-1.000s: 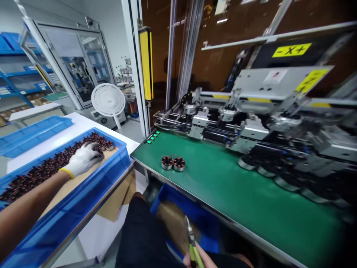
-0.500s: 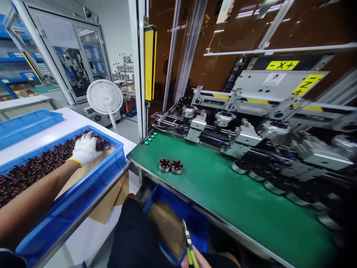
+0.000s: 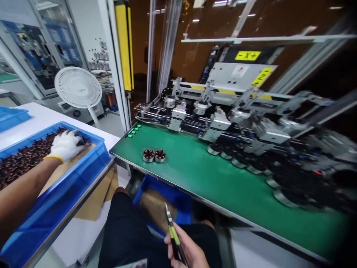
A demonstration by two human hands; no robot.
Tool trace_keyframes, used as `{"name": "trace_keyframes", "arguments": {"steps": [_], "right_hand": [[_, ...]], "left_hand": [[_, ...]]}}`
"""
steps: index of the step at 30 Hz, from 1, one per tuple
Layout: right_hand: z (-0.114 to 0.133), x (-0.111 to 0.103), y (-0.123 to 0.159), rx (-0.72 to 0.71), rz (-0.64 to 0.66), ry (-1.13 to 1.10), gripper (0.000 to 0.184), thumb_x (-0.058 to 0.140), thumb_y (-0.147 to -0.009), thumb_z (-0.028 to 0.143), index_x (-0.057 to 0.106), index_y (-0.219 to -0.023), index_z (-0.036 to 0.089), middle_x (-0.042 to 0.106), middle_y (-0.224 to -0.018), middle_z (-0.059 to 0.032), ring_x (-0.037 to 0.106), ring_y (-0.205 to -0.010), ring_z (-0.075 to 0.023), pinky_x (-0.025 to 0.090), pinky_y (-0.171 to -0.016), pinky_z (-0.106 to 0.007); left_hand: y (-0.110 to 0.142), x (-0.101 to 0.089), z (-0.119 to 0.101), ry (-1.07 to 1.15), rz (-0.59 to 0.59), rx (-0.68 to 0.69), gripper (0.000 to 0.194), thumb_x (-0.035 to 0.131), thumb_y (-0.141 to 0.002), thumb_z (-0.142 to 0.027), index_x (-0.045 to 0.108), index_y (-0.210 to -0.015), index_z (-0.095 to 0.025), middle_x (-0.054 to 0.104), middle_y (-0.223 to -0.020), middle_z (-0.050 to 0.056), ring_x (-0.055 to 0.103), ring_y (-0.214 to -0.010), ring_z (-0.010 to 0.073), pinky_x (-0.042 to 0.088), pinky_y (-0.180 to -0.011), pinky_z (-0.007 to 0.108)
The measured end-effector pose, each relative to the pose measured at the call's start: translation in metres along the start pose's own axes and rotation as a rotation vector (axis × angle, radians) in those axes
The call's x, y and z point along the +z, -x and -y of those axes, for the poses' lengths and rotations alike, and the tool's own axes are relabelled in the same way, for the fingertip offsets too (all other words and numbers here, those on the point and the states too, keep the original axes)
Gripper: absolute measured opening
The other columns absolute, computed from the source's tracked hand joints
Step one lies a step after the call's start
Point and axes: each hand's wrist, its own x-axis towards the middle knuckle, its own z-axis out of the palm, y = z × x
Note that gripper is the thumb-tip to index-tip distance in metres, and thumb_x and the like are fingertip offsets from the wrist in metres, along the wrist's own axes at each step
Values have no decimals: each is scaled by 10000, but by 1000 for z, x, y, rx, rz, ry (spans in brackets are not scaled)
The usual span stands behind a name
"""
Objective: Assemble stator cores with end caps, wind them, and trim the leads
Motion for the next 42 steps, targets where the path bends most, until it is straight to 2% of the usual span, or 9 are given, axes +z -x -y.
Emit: {"name": "trace_keyframes", "arguments": {"steps": [5,9,14,21,24,27,30,33,42], "right_hand": [[20,14,10,-19,-1,19,722,738,-828,255,507,-1510,298,628,-1169,-98,626,-913,-173,516,-910,-353],[26,18,15,-47,7,57,728,703,-837,188,481,-1523,290,612,-1173,-99,619,-924,-162,511,-907,-344],[22,14,24,-57,-37,65,723,711,-830,186,493,-1514,273,608,-1172,-105,621,-910,-161,515,-885,-345],[23,11,35,-101,-45,-13,711,712,-862,231,463,-1526,294,594,-1207,-110,620,-948,-174,501,-892,-366],[27,14,33,-129,-15,-30,674,700,-895,260,464,-1526,291,592,-1212,-116,616,-956,-176,503,-895,-374],[33,18,30,-232,51,-71,660,662,-939,252,423,-1550,323,580,-1249,-115,614,-1010,-178,503,-946,-396],[41,24,26,-330,144,-104,697,636,-947,188,377,-1567,374,562,-1344,-109,594,-1186,-207,446,-1082,-454],[48,31,22,-379,206,-117,758,615,-927,114,347,-1578,393,539,-1423,-107,542,-1321,-234,389,-1153,-489],[55,36,22,-419,205,-113,823,602,-872,55,337,-1589,359,557,-1407,-116,569,-1292,-235,433,-1122,-493]], "left_hand": [[-1,-49,-64,67,-289,27,587,563,-881,-629,698,-1128,-114,540,-1430,139,486,-1338,445,445,-1082,667],[-5,-47,-155,146,-132,482,400,677,-816,-443,744,-1116,-188,552,-1436,122,436,-1390,403,392,-1171,562],[-16,-13,-223,250,87,616,365,722,-784,-369,761,-1127,-253,484,-1542,117,352,-1458,427,384,-1168,570],[-22,12,-236,371,168,550,274,666,-817,-433,752,-1003,-251,612,-1446,60,603,-1261,300,521,-1039,420],[2,8,-235,407,125,415,254,601,-874,-449,723,-933,-235,645,-1392,49,691,-1096,253,574,-902,377],[39,-6,-230,472,-45,366,327,630,-874,-513,657,-752,-211,678,-1298,68,718,-978,227,581,-797,336],[75,-25,-227,491,-282,506,366,666,-877,-521,608,-705,-204,712,-1151,100,717,-863,222,560,-676,327],[98,-39,-228,534,-389,710,248,721,-877,-421,613,-826,-204,715,-1066,99,711,-860,223,553,-670,330],[123,-36,-226,503,-321,794,203,726,-884,-370,605,-915,-210,687,-1097,112,702,-860,250,565,-654,378]]}}
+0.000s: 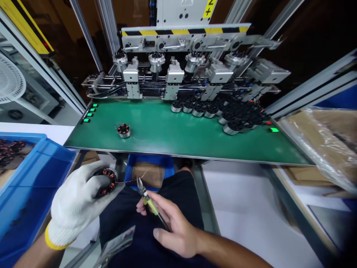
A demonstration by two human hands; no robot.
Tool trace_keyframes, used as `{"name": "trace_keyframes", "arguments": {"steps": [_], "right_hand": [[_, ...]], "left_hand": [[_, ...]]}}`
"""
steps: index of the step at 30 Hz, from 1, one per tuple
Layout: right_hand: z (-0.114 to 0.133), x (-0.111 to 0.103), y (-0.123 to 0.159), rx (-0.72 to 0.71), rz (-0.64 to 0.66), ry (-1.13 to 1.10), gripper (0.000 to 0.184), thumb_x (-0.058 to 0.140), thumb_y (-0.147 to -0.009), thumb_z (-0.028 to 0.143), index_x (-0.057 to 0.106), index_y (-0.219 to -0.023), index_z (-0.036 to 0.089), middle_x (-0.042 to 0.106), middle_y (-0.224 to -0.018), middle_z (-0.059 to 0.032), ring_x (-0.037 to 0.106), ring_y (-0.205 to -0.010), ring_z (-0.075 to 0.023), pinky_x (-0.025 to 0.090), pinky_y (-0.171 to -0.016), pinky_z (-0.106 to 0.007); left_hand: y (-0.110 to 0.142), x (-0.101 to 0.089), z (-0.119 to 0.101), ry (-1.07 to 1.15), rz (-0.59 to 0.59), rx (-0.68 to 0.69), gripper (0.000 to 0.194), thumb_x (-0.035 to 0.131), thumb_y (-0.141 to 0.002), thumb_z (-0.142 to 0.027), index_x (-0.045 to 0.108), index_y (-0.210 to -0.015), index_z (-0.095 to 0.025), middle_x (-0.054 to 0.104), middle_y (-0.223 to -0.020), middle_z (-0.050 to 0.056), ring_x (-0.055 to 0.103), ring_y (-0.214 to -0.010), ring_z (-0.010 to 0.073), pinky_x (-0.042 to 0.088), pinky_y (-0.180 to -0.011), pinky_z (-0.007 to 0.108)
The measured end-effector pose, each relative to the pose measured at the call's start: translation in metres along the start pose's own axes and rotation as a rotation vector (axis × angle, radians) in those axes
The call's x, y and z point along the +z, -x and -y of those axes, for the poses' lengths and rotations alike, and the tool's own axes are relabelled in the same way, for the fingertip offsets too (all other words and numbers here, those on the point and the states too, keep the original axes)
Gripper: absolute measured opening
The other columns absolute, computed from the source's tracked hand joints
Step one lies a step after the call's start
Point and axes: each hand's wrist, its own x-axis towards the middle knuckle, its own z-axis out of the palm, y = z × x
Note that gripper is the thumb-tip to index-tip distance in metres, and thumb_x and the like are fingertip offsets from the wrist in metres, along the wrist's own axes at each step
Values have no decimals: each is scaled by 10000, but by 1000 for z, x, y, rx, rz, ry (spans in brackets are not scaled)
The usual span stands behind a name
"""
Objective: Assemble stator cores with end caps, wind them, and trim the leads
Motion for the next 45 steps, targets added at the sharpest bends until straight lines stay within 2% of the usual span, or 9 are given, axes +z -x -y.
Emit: {"name": "trace_keyframes", "arguments": {"steps": [4,9,13,22,30,37,39,42,45], "right_hand": [[-1,-1,0,-4,-26,6,793,616,-872,90,350,-1589,300,566,-1367,-141,600,-1220,-240,471,-1073,-497],[-1,1,-1,-11,-27,-1,801,606,-866,77,374,-1569,383,579,-1303,-100,614,-1095,-195,508,-975,-433],[-3,1,-1,5,-31,-5,817,597,-848,59,382,-1567,382,581,-1252,-92,605,-1030,-178,516,-929,-410],[-2,0,1,30,-14,-21,866,584,-817,6,384,-1562,399,577,-1322,-98,609,-1137,-205,496,-1000,-442],[-5,-1,4,36,-22,-17,804,593,-850,69,370,-1580,320,572,-1313,-129,608,-1123,-214,504,-994,-456],[-3,0,3,57,-37,51,747,587,-863,132,387,-1569,274,579,-1218,-120,605,-987,-183,539,-913,-430],[-3,1,2,52,-39,83,752,593,-853,116,401,-1563,274,587,-1155,-104,598,-906,-158,547,-845,-379],[-3,1,-2,47,-66,189,744,602,-841,92,438,-1545,270,576,-983,-50,527,-726,-104,483,-661,-256],[0,1,-6,125,-129,242,649,615,-875,151,500,-1508,236,553,-918,-36,486,-698,-101,443,-625,-239]], "left_hand": [[3,3,0,-29,17,16,219,677,-915,-397,570,-909,-205,682,-1091,134,696,-843,269,557,-620,389],[5,6,-1,-62,35,-1,220,677,-914,-397,564,-890,-210,692,-1088,133,687,-825,267,538,-607,379],[8,5,-1,-56,61,-25,207,682,-912,-393,573,-906,-217,691,-1099,124,679,-818,248,521,-611,364],[9,5,-2,-75,58,-43,205,667,-919,-404,559,-922,-230,683,-1095,116,686,-834,255,538,-627,374],[11,5,-4,-51,62,-51,220,689,-906,-388,542,-936,-227,677,-1121,126,691,-837,265,557,-625,387],[12,4,-6,-51,66,-45,220,694,-899,-393,557,-920,-223,689,-1111,132,693,-811,266,553,-602,389],[11,4,-6,-56,66,-43,215,697,-896,-389,561,-894,-222,698,-1094,128,692,-786,261,547,-589,385],[8,6,-6,-63,77,-41,208,691,-899,-383,572,-857,-217,708,-1069,132,697,-773,266,550,-582,387],[8,9,-10,-91,70,-34,206,677,-903,-389,595,-855,-206,714,-1060,145,714,-802,299,565,-589,409]]}}
